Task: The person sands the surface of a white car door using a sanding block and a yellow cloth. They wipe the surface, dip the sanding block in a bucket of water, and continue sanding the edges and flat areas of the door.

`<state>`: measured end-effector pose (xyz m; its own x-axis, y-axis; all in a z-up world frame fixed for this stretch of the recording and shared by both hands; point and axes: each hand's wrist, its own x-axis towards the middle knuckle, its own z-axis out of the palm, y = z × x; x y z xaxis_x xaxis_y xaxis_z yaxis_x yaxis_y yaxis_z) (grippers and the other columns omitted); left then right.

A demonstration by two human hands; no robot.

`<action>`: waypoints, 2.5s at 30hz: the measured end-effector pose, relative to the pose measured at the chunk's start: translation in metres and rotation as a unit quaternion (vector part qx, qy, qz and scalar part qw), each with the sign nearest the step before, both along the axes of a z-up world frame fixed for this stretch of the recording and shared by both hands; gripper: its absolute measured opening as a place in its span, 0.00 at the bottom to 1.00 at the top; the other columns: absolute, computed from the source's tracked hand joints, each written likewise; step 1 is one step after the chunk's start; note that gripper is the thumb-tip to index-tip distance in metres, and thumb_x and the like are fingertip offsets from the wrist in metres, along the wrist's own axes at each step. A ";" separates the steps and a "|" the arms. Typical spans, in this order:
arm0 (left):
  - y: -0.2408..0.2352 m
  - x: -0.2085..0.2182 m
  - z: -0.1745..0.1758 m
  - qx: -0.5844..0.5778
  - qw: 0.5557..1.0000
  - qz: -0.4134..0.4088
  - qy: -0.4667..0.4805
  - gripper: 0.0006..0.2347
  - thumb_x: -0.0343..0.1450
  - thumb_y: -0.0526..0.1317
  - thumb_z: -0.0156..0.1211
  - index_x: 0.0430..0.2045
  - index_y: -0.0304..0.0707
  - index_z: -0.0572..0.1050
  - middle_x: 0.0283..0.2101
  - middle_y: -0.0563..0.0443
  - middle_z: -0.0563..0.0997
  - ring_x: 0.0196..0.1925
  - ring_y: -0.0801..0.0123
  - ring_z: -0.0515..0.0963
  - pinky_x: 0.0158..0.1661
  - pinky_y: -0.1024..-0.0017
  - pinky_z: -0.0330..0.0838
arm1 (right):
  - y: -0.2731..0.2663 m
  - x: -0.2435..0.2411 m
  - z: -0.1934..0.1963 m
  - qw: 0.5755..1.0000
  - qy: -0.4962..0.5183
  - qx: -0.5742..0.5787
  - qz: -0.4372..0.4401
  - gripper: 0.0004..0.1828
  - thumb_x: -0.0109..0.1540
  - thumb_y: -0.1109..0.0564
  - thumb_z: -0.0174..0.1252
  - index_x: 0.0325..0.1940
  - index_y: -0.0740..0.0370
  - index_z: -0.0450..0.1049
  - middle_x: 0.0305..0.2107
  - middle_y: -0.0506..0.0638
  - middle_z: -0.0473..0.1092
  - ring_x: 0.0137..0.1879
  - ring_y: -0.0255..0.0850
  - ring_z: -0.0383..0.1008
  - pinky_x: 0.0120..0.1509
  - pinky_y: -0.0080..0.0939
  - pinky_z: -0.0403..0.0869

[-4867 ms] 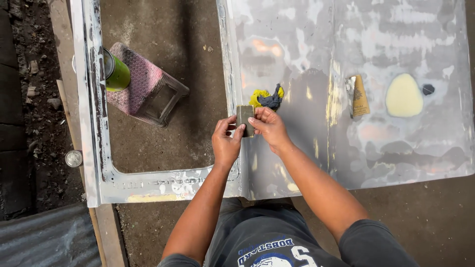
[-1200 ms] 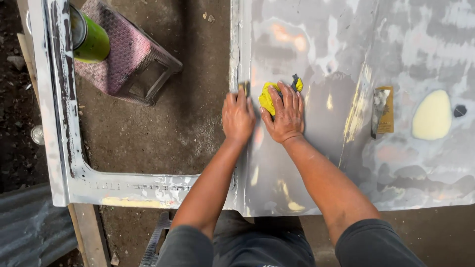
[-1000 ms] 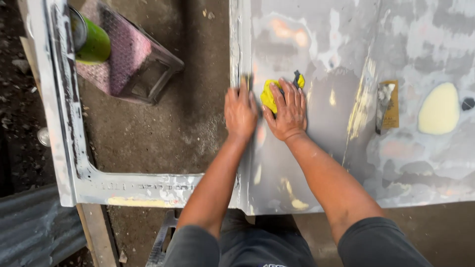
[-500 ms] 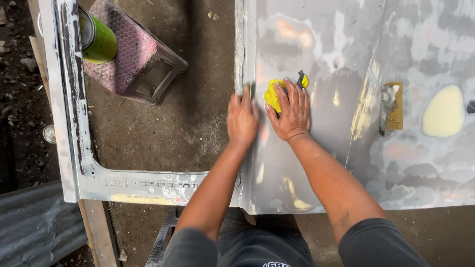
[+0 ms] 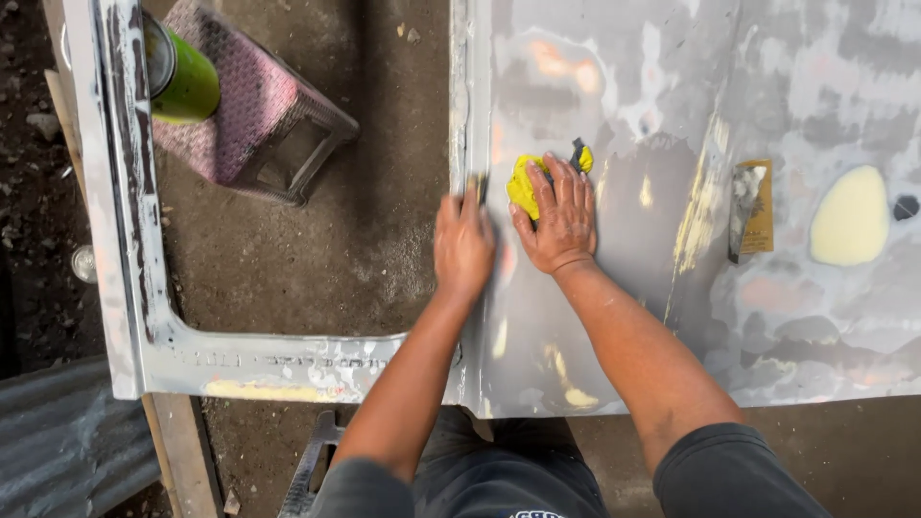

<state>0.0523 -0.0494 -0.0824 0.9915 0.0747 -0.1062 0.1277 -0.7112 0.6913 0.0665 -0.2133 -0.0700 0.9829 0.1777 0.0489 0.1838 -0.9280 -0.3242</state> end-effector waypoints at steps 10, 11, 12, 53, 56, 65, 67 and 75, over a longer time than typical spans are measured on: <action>-0.008 0.030 -0.007 0.022 0.999 0.017 -0.038 0.17 0.74 0.38 0.56 0.58 0.34 0.70 0.49 0.39 0.74 0.51 0.46 0.77 0.51 0.56 0.73 | 0.000 -0.001 -0.001 1.000 0.012 -0.007 -0.006 0.36 0.66 0.43 0.57 0.76 0.53 0.58 0.71 0.57 0.54 0.77 0.59 0.52 0.80 0.65 0.47; -0.007 0.023 0.000 0.024 0.999 0.013 -0.034 0.17 0.74 0.38 0.57 0.58 0.34 0.70 0.49 0.38 0.74 0.51 0.45 0.77 0.50 0.55 0.73 | 0.000 -0.002 -0.001 1.000 0.008 -0.002 0.001 0.35 0.67 0.43 0.57 0.76 0.53 0.58 0.72 0.57 0.54 0.77 0.57 0.52 0.81 0.65 0.48; -0.007 0.020 0.006 0.025 0.999 0.007 -0.033 0.18 0.74 0.38 0.57 0.59 0.34 0.70 0.49 0.37 0.74 0.51 0.44 0.77 0.50 0.55 0.73 | -0.002 0.001 0.000 1.000 -0.001 0.002 0.006 0.35 0.68 0.43 0.57 0.76 0.53 0.58 0.72 0.57 0.54 0.78 0.56 0.52 0.82 0.64 0.48; 0.011 -0.129 0.013 -0.004 1.000 -0.027 -0.013 0.20 0.74 0.38 0.56 0.60 0.26 0.70 0.48 0.32 0.74 0.48 0.43 0.77 0.50 0.53 0.73 | -0.001 -0.004 -0.005 1.000 -0.011 -0.007 0.011 0.34 0.70 0.43 0.56 0.78 0.51 0.59 0.72 0.58 0.54 0.77 0.58 0.51 0.81 0.64 0.48; 0.000 -0.074 0.009 0.001 1.000 -0.003 -0.018 0.19 0.74 0.38 0.56 0.60 0.29 0.69 0.48 0.33 0.74 0.50 0.43 0.77 0.50 0.53 0.72 | -0.003 -0.017 0.002 1.000 0.000 -0.010 0.020 0.35 0.69 0.42 0.56 0.78 0.50 0.58 0.72 0.60 0.53 0.77 0.60 0.50 0.80 0.64 0.48; 0.025 -0.182 0.020 -0.010 0.998 -0.056 -0.014 0.21 0.74 0.38 0.56 0.63 0.31 0.67 0.49 0.34 0.74 0.51 0.44 0.77 0.53 0.54 0.72 | -0.002 -0.101 0.003 1.000 0.014 0.011 0.007 0.38 0.68 0.39 0.55 0.78 0.53 0.55 0.73 0.61 0.51 0.78 0.62 0.48 0.80 0.67 0.46; 0.027 -0.180 0.019 -0.015 0.997 -0.071 -0.004 0.21 0.74 0.38 0.56 0.63 0.30 0.67 0.50 0.34 0.74 0.51 0.45 0.77 0.53 0.55 0.73 | 0.004 -0.105 0.002 1.000 0.016 0.006 -0.007 0.39 0.68 0.40 0.55 0.79 0.53 0.53 0.74 0.62 0.50 0.78 0.63 0.47 0.80 0.68 0.45; 0.003 -0.092 0.008 0.001 0.999 0.002 -0.043 0.19 0.74 0.38 0.57 0.60 0.30 0.69 0.48 0.36 0.74 0.50 0.46 0.77 0.51 0.55 0.73 | 0.008 -0.105 0.008 0.999 0.020 -0.009 -0.025 0.40 0.66 0.42 0.57 0.80 0.53 0.53 0.74 0.60 0.50 0.79 0.61 0.48 0.80 0.67 0.46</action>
<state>-0.0400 -0.0464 -0.0745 0.9966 0.0792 -0.0207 0.0711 -0.7124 0.6982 -0.0389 -0.2057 -0.0623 0.9916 0.1292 0.0057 0.1244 -0.9411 -0.3144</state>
